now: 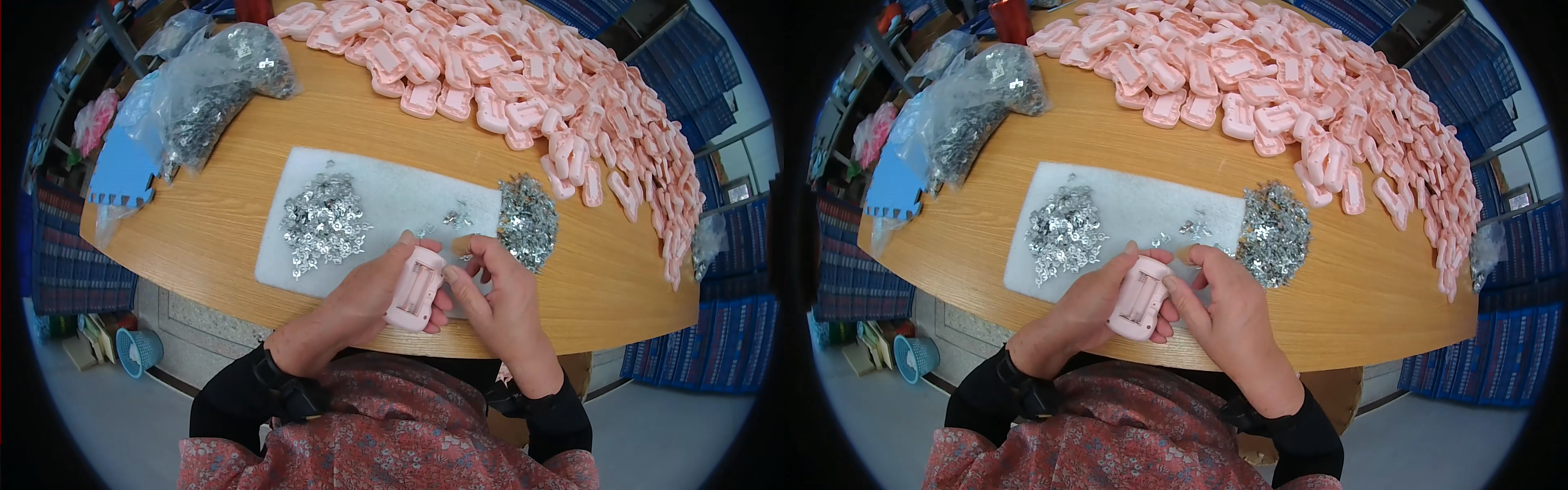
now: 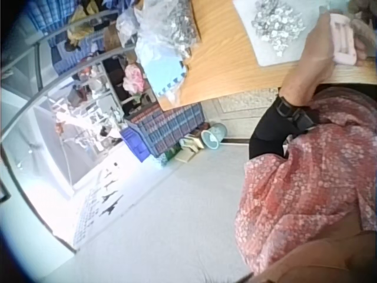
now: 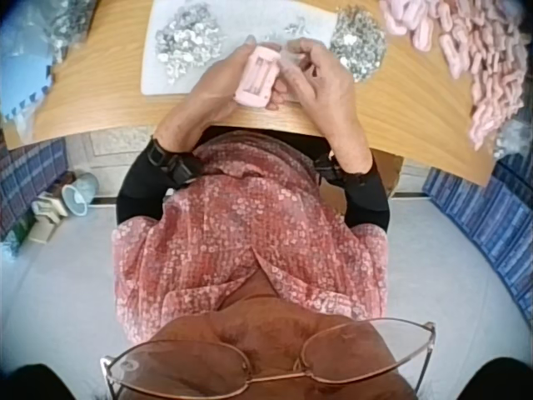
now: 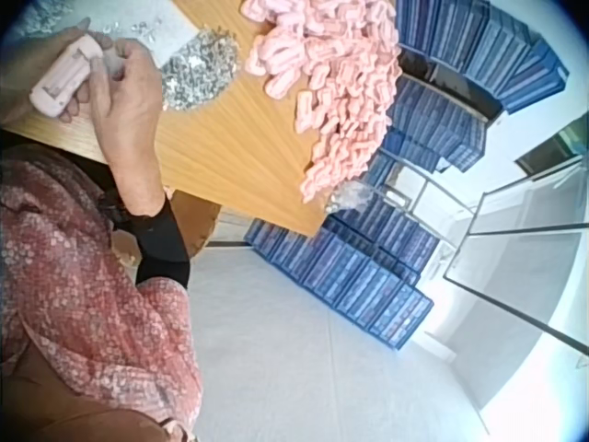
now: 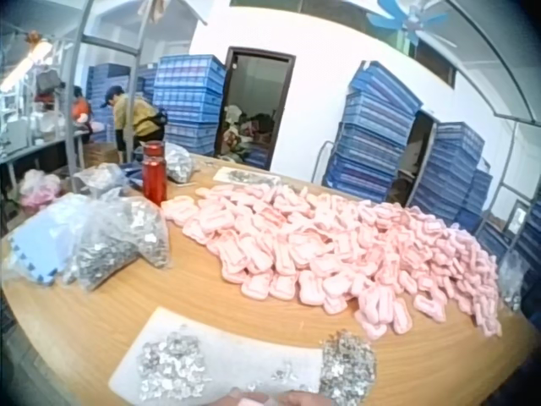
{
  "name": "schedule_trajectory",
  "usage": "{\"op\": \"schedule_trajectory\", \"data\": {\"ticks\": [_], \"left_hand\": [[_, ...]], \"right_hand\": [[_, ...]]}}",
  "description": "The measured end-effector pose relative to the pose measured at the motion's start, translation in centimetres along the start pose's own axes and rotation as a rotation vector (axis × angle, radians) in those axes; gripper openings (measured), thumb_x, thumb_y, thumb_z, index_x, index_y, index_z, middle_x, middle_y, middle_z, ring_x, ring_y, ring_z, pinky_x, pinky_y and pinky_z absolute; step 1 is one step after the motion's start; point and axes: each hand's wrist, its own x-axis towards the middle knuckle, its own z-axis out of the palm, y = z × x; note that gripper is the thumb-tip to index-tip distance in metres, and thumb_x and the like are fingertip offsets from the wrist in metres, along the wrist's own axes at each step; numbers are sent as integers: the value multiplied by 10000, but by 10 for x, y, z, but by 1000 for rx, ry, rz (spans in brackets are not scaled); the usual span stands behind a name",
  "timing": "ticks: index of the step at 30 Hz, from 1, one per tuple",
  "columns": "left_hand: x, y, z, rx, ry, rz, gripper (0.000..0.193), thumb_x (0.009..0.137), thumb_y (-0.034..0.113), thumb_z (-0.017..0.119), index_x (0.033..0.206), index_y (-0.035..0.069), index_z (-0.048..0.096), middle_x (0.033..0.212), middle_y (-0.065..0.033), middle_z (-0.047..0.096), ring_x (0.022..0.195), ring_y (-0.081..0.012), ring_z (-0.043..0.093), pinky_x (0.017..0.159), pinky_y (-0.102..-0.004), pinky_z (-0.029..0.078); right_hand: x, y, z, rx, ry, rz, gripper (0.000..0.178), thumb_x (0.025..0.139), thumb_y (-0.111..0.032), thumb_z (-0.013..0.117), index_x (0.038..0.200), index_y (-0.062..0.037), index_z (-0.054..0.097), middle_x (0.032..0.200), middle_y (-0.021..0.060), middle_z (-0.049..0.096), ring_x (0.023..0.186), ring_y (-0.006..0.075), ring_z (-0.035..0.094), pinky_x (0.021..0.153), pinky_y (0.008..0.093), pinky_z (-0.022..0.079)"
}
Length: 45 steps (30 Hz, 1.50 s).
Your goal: The person sits at a table and repeatedly assembles small pink plastic cases by inserting metal screws into them using a screwdriver. They pick up a case, insert screws into the designated holes, and place the finished unit into a growing pile on the table.
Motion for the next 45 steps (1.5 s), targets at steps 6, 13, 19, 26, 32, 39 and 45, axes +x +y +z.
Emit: {"op": "schedule_trajectory", "data": {"ticks": [6,13,19,26,32,39,45], "left_hand": [[-5,0,4,49,-99,19,571,1082,476,250,1399,37,434,931,-131,662,767,-206,669,692,-338,563],[-16,7,-4,921,69,417,358,1001,181,520,1309,0,538,940,-78,659,781,-123,611,724,-287,506],[-18,19,10,1265,38,513,355,954,88,483,1296,12,543,967,-56,656,852,-138,640,773,-322,526],[-19,16,-7,269,-103,185,368,1029,240,401,1289,3,513,841,-27,528,710,-148,515,712,-300,466],[-19,9,-10,-65,-161,91,403,1014,301,447,1286,11,517,822,-37,508,666,-174,479,688,-354,436],[-20,11,-6,-65,-197,37,407,1014,354,448,1275,52,526,800,-28,485,652,-160,444,638,-322,368],[-18,9,-11,-197,-214,35,383,1029,334,448,1251,35,539,794,-19,474,659,-146,433,647,-311,375]], "right_hand": [[-3,9,5,847,-181,360,198,974,-85,624,1149,-6,577,905,-13,649,773,32,582,672,204,476],[-3,12,-1,814,-241,418,208,971,-65,619,1158,2,553,886,-17,643,759,18,573,676,184,476],[-7,6,3,729,-216,340,222,975,-77,619,1167,2,543,850,-28,613,745,20,559,676,183,473],[-5,5,5,780,-33,229,286,944,-63,662,1202,2,557,805,-39,577,687,32,517,640,192,447],[-1,6,12,586,-71,77,282,885,-47,720,1146,-15,618,720,-40,520,634,38,462,585,210,414],[3,9,12,580,-105,124,321,868,-76,747,1141,-20,588,696,-30,514,625,35,463,572,213,412],[0,6,17,656,59,120,301,892,-41,700,1156,-17,558,811,-13,607,685,37,509,615,208,432]]}}
